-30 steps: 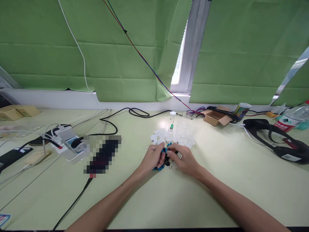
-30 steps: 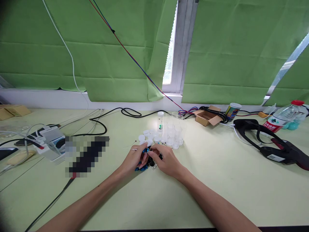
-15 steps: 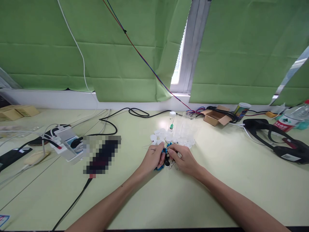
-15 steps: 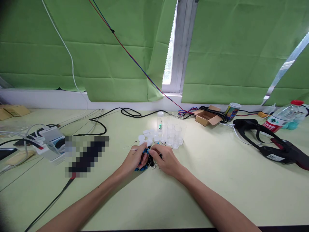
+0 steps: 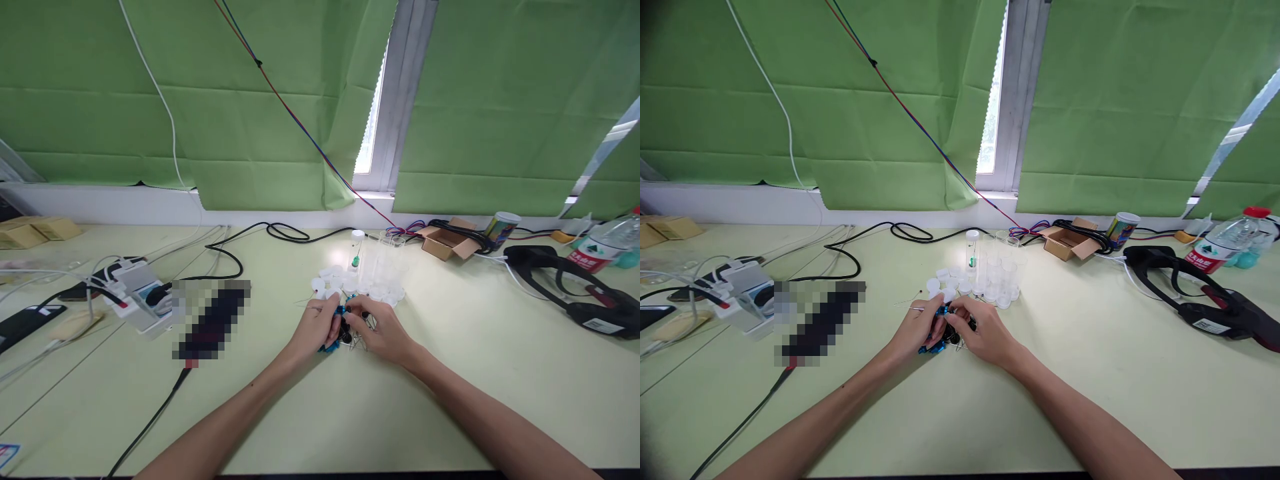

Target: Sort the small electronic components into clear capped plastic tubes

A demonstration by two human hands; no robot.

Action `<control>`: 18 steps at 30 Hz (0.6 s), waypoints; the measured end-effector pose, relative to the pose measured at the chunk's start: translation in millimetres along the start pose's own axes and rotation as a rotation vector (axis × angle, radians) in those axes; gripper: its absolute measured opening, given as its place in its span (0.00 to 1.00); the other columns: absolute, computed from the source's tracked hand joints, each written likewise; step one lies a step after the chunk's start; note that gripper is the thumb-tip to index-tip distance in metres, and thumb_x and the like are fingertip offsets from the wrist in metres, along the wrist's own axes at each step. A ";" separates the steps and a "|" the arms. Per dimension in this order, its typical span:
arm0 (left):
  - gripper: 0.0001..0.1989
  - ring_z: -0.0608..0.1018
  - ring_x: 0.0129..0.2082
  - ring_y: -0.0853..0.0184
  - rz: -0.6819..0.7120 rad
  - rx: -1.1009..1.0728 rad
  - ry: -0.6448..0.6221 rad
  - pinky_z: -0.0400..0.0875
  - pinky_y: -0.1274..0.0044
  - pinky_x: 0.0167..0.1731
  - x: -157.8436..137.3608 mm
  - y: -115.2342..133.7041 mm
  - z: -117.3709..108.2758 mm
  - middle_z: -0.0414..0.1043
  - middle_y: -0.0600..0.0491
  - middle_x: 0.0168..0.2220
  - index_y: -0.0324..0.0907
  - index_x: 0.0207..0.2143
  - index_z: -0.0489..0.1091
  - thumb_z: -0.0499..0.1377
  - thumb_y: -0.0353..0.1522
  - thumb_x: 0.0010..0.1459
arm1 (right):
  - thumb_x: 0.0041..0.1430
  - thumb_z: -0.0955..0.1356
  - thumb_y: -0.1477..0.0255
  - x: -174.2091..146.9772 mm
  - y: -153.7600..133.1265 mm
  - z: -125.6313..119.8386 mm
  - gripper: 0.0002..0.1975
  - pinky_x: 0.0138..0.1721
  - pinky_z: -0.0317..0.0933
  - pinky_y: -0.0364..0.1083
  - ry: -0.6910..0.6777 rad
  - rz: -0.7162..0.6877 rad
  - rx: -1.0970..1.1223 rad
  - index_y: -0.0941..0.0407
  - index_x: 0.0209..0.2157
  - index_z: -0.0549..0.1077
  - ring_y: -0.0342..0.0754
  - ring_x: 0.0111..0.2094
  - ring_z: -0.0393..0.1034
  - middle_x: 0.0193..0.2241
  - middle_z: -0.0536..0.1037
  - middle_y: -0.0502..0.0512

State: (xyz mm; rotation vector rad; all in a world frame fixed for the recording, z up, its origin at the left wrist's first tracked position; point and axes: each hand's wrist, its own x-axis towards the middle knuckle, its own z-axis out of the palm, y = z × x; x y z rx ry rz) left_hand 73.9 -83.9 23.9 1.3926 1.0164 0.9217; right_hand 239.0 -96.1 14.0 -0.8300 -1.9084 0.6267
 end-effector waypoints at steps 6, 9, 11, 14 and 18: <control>0.33 0.57 0.10 0.75 0.009 0.015 -0.008 0.53 0.78 0.17 0.1 0.0 -0.8 0.52 0.57 0.07 0.42 0.09 0.54 0.47 0.46 0.65 | 0.67 0.63 0.71 0.6 -1.2 0.0 0.06 0.30 0.60 0.43 -0.003 0.009 -0.020 0.55 0.35 0.70 0.44 0.26 0.65 0.25 0.72 0.49; 0.33 0.57 0.10 0.75 0.020 0.022 -0.011 0.53 0.77 0.17 -0.4 0.1 -1.0 0.52 0.57 0.07 0.42 0.09 0.54 0.47 0.46 0.65 | 0.67 0.62 0.70 0.3 -1.6 -0.3 0.08 0.30 0.60 0.43 -0.006 0.018 -0.039 0.55 0.34 0.70 0.44 0.26 0.64 0.25 0.72 0.50; 0.33 0.56 0.10 0.75 0.017 0.033 -0.006 0.54 0.77 0.17 -0.6 0.2 -0.9 0.52 0.57 0.07 0.42 0.09 0.54 0.46 0.46 0.65 | 0.67 0.62 0.70 0.1 -1.4 -0.4 0.09 0.30 0.60 0.44 -0.011 0.023 -0.052 0.55 0.33 0.70 0.44 0.26 0.64 0.25 0.72 0.50; 0.33 0.57 0.10 0.74 0.021 0.049 -0.001 0.54 0.77 0.18 -0.4 -0.4 -0.9 0.53 0.57 0.07 0.42 0.09 0.54 0.46 0.47 0.65 | 0.68 0.61 0.69 0.0 -0.1 -0.1 0.11 0.29 0.58 0.44 -0.023 0.030 -0.076 0.55 0.31 0.69 0.44 0.25 0.62 0.23 0.71 0.50; 0.33 0.57 0.10 0.74 0.037 0.057 -0.007 0.55 0.77 0.18 0.1 -1.3 -1.0 0.53 0.57 0.08 0.42 0.09 0.54 0.46 0.48 0.65 | 0.69 0.59 0.68 0.0 2.3 1.0 0.15 0.28 0.56 0.44 -0.035 0.042 -0.087 0.55 0.27 0.66 0.44 0.24 0.61 0.22 0.69 0.49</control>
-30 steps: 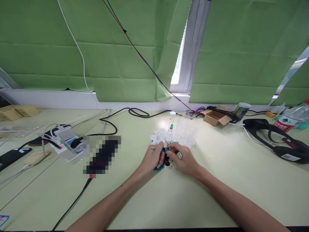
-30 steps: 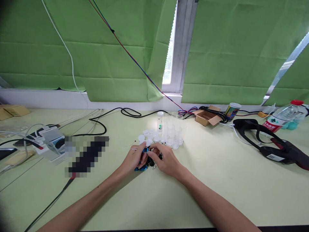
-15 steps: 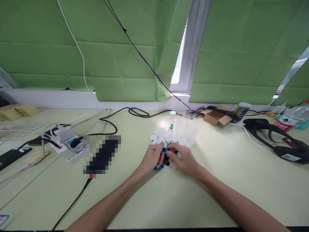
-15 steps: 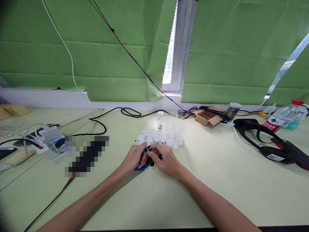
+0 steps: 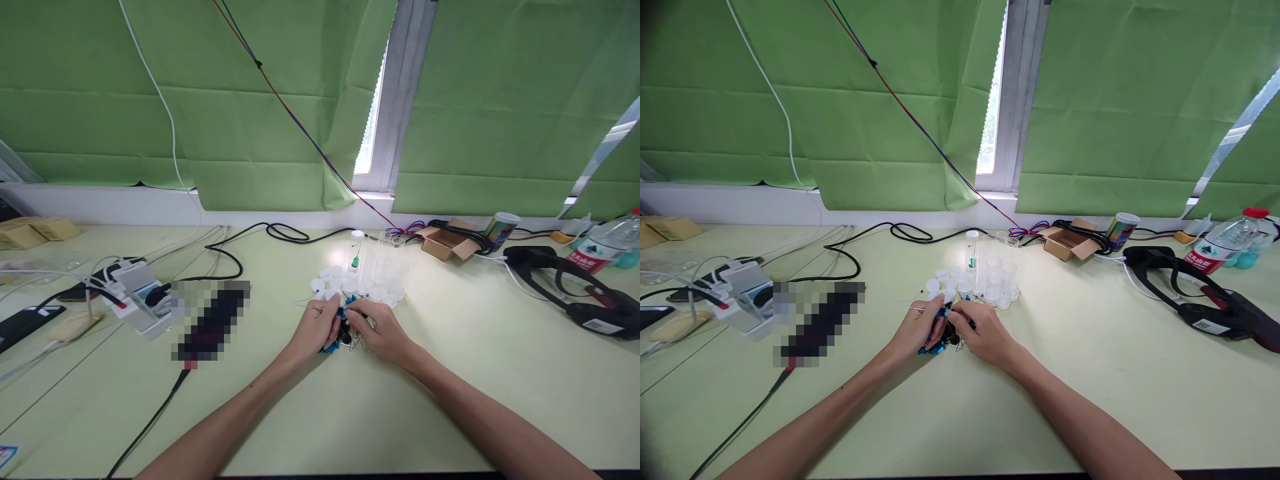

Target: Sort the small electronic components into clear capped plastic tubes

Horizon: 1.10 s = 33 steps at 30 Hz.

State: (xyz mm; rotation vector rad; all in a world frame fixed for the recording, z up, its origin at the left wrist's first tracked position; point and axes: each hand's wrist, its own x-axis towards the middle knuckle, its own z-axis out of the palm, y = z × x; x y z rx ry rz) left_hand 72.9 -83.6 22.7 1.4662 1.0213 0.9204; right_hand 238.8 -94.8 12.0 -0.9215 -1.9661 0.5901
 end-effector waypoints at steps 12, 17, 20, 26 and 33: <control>0.33 0.57 0.10 0.75 -0.028 0.012 0.015 0.55 0.77 0.19 -1.2 2.9 0.7 0.53 0.57 0.07 0.42 0.09 0.53 0.46 0.48 0.65 | 0.70 0.58 0.67 0.3 0.9 0.8 0.18 0.28 0.54 0.44 -0.010 0.008 -0.004 0.55 0.24 0.62 0.44 0.24 0.61 0.21 0.68 0.49; 0.33 0.57 0.10 0.75 -0.026 0.020 0.007 0.55 0.77 0.19 -0.7 2.2 0.7 0.53 0.57 0.07 0.42 0.09 0.53 0.46 0.48 0.65 | 0.71 0.57 0.66 0.8 1.1 0.7 0.19 0.29 0.55 0.44 -0.007 0.002 -0.011 0.54 0.23 0.62 0.44 0.24 0.61 0.21 0.68 0.49; 0.33 0.57 0.10 0.75 -0.027 0.022 0.011 0.55 0.77 0.18 -0.6 2.0 0.7 0.53 0.57 0.07 0.43 0.09 0.53 0.46 0.48 0.65 | 0.71 0.57 0.66 0.9 0.9 0.5 0.20 0.28 0.55 0.44 -0.007 -0.001 -0.012 0.54 0.23 0.61 0.44 0.24 0.61 0.21 0.68 0.49; 0.33 0.57 0.10 0.75 -0.017 0.022 0.004 0.55 0.77 0.18 -1.3 2.1 0.5 0.53 0.57 0.07 0.42 0.09 0.53 0.46 0.48 0.65 | 0.71 0.57 0.66 1.1 0.3 0.9 0.20 0.29 0.55 0.44 -0.009 -0.001 -0.010 0.54 0.23 0.62 0.44 0.23 0.61 0.21 0.68 0.49; 0.33 0.56 0.10 0.75 -0.031 0.027 0.030 0.53 0.77 0.17 -1.9 4.7 1.9 0.52 0.57 0.07 0.42 0.09 0.53 0.47 0.48 0.64 | 0.71 0.57 0.67 0.8 0.6 0.0 0.20 0.29 0.56 0.44 -0.002 0.003 -0.014 0.54 0.23 0.62 0.44 0.23 0.61 0.21 0.69 0.49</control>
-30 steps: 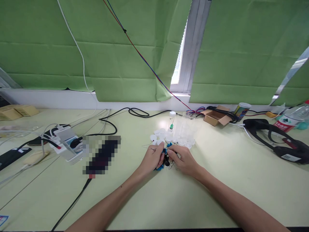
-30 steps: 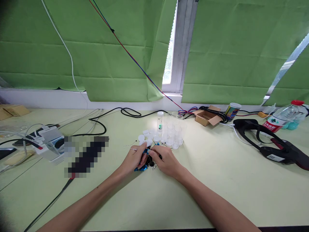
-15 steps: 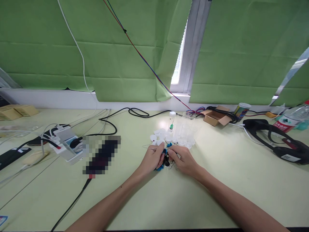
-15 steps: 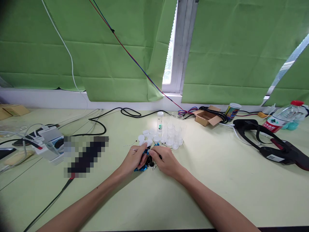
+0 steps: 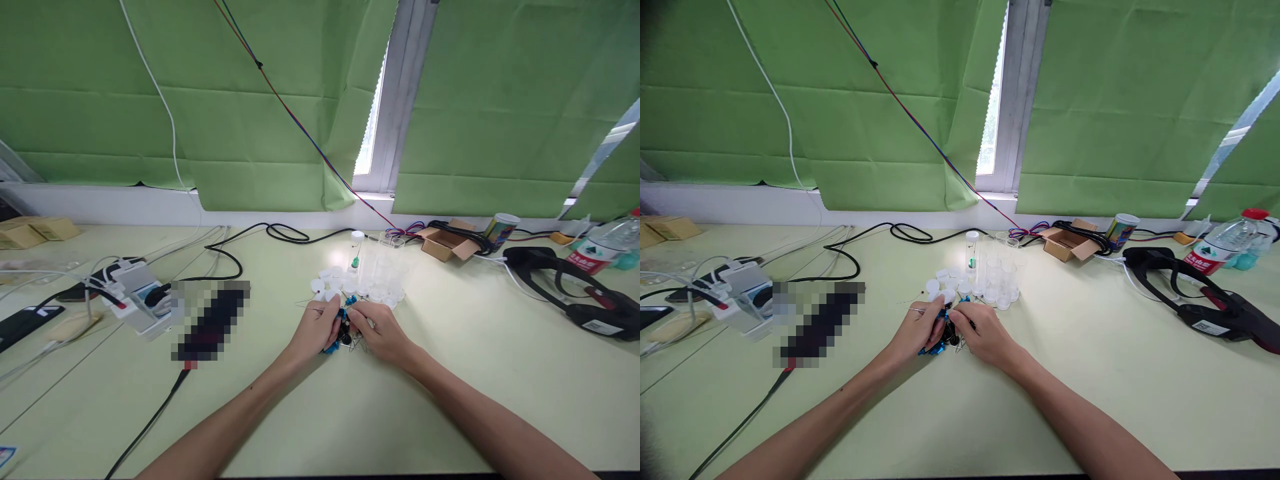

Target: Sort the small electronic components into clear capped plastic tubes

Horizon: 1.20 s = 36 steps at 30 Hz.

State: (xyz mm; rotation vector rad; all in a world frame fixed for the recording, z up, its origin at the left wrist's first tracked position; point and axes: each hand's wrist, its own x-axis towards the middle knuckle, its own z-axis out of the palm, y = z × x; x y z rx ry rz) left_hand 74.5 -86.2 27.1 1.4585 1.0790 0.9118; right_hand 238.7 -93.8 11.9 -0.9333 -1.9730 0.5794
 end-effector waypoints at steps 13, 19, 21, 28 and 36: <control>0.33 0.57 0.10 0.74 -0.010 -0.027 0.056 0.54 0.77 0.17 2.4 -4.6 -1.7 0.53 0.57 0.07 0.42 0.09 0.54 0.46 0.47 0.65 | 0.64 0.66 0.71 -1.9 -0.8 1.6 0.07 0.30 0.64 0.43 0.064 -0.043 0.102 0.54 0.44 0.69 0.44 0.27 0.68 0.26 0.74 0.49; 0.33 0.57 0.10 0.75 -0.003 -0.016 0.054 0.53 0.77 0.17 2.4 -6.2 -1.6 0.53 0.57 0.07 0.42 0.09 0.54 0.46 0.47 0.65 | 0.65 0.65 0.72 -1.7 -1.4 0.6 0.04 0.29 0.62 0.43 0.052 -0.037 0.081 0.55 0.41 0.70 0.44 0.26 0.67 0.25 0.74 0.49; 0.33 0.57 0.10 0.75 -0.003 -0.015 0.055 0.53 0.78 0.17 2.1 -6.2 -1.5 0.53 0.57 0.07 0.42 0.09 0.54 0.46 0.47 0.65 | 0.65 0.64 0.71 -1.4 -2.0 0.6 0.04 0.29 0.61 0.43 0.051 -0.038 0.074 0.55 0.39 0.70 0.44 0.26 0.67 0.24 0.74 0.49; 0.33 0.56 0.10 0.75 0.001 0.002 0.056 0.53 0.78 0.17 0.7 -1.9 -0.2 0.52 0.57 0.07 0.42 0.09 0.53 0.46 0.47 0.65 | 0.67 0.62 0.70 -1.1 -2.1 0.4 0.08 0.29 0.60 0.43 0.047 -0.024 0.015 0.55 0.34 0.71 0.45 0.25 0.65 0.24 0.73 0.51; 0.33 0.56 0.11 0.75 -0.006 0.005 0.062 0.52 0.78 0.17 -0.6 -0.4 0.8 0.51 0.58 0.07 0.42 0.10 0.53 0.48 0.49 0.63 | 0.70 0.58 0.68 -0.2 -1.9 0.5 0.19 0.28 0.56 0.43 0.004 -0.008 0.011 0.55 0.23 0.64 0.43 0.23 0.62 0.20 0.70 0.49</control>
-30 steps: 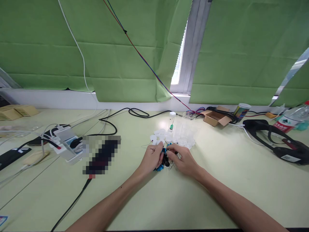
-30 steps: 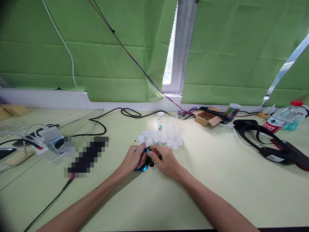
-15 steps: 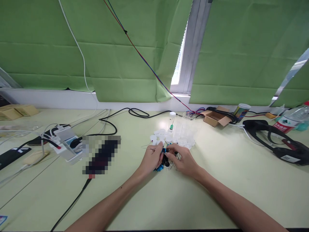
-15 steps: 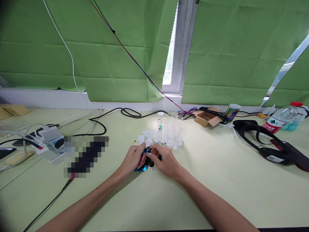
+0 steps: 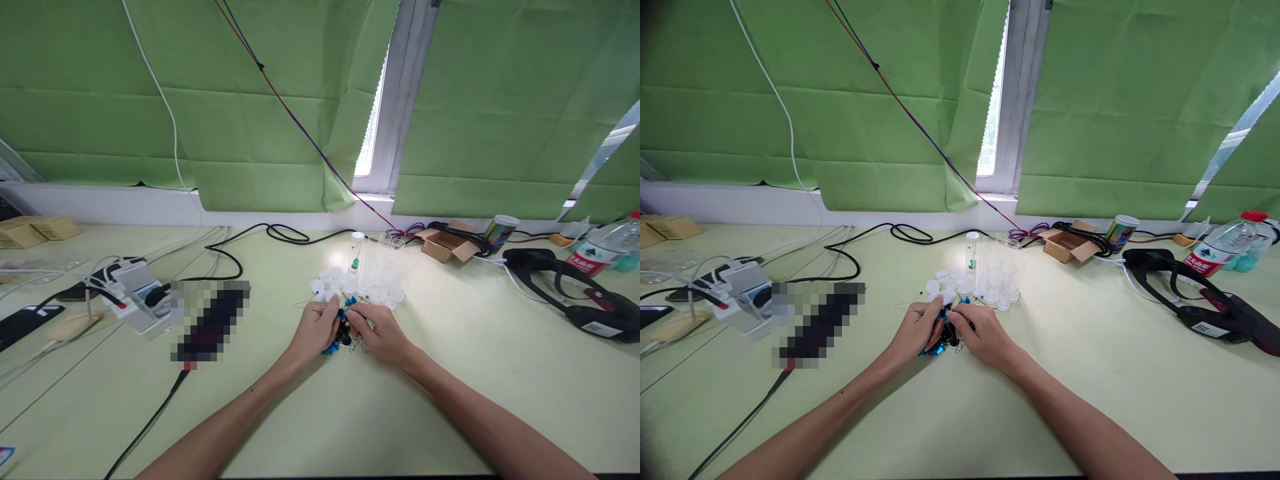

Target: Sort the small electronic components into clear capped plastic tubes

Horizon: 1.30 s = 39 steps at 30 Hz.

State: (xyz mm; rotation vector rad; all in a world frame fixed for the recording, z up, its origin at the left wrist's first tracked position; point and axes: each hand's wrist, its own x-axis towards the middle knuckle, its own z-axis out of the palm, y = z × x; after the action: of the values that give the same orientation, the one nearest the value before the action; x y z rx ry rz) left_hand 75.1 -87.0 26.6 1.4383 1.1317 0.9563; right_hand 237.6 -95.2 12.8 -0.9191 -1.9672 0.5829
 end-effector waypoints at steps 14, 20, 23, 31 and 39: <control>0.33 0.56 0.10 0.75 -0.001 -0.011 0.024 0.52 0.78 0.17 1.1 -2.1 -1.5 0.52 0.58 0.08 0.42 0.09 0.53 0.46 0.46 0.65 | 0.63 0.66 0.72 -2.7 0.7 2.1 0.08 0.29 0.62 0.43 0.078 -0.055 0.101 0.54 0.45 0.68 0.44 0.27 0.66 0.26 0.72 0.49; 0.33 0.57 0.11 0.75 0.009 0.012 0.031 0.53 0.78 0.17 1.6 -1.3 -1.0 0.52 0.57 0.07 0.42 0.09 0.54 0.46 0.47 0.65 | 0.64 0.65 0.73 -1.4 0.6 2.8 0.06 0.28 0.62 0.43 0.076 -0.056 0.102 0.54 0.44 0.68 0.44 0.26 0.66 0.24 0.72 0.48; 0.33 0.56 0.11 0.75 0.016 0.010 0.028 0.53 0.78 0.18 0.9 -0.1 -0.9 0.52 0.57 0.08 0.42 0.09 0.54 0.46 0.47 0.64 | 0.65 0.64 0.72 -1.7 0.1 2.1 0.05 0.29 0.62 0.43 0.072 -0.052 0.087 0.54 0.42 0.68 0.44 0.26 0.66 0.24 0.73 0.48; 0.33 0.56 0.11 0.75 0.017 0.002 0.025 0.52 0.78 0.17 -0.7 1.2 -0.8 0.52 0.57 0.08 0.42 0.09 0.53 0.48 0.49 0.63 | 0.67 0.63 0.70 -1.7 -1.1 0.7 0.06 0.29 0.61 0.44 0.056 -0.005 0.046 0.55 0.38 0.70 0.45 0.25 0.67 0.24 0.73 0.50; 0.32 0.55 0.11 0.75 0.017 -0.023 0.037 0.51 0.78 0.17 0.8 -2.4 -1.8 0.51 0.58 0.08 0.42 0.10 0.53 0.46 0.48 0.64 | 0.64 0.66 0.71 -2.1 0.8 2.2 0.08 0.29 0.63 0.43 0.063 -0.043 0.099 0.54 0.45 0.68 0.44 0.27 0.67 0.25 0.73 0.48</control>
State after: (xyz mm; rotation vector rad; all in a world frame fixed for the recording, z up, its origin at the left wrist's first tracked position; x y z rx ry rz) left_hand 73.1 -85.8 24.6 1.4186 1.1339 1.0083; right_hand 236.8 -96.5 10.1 -0.8229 -1.8799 0.6141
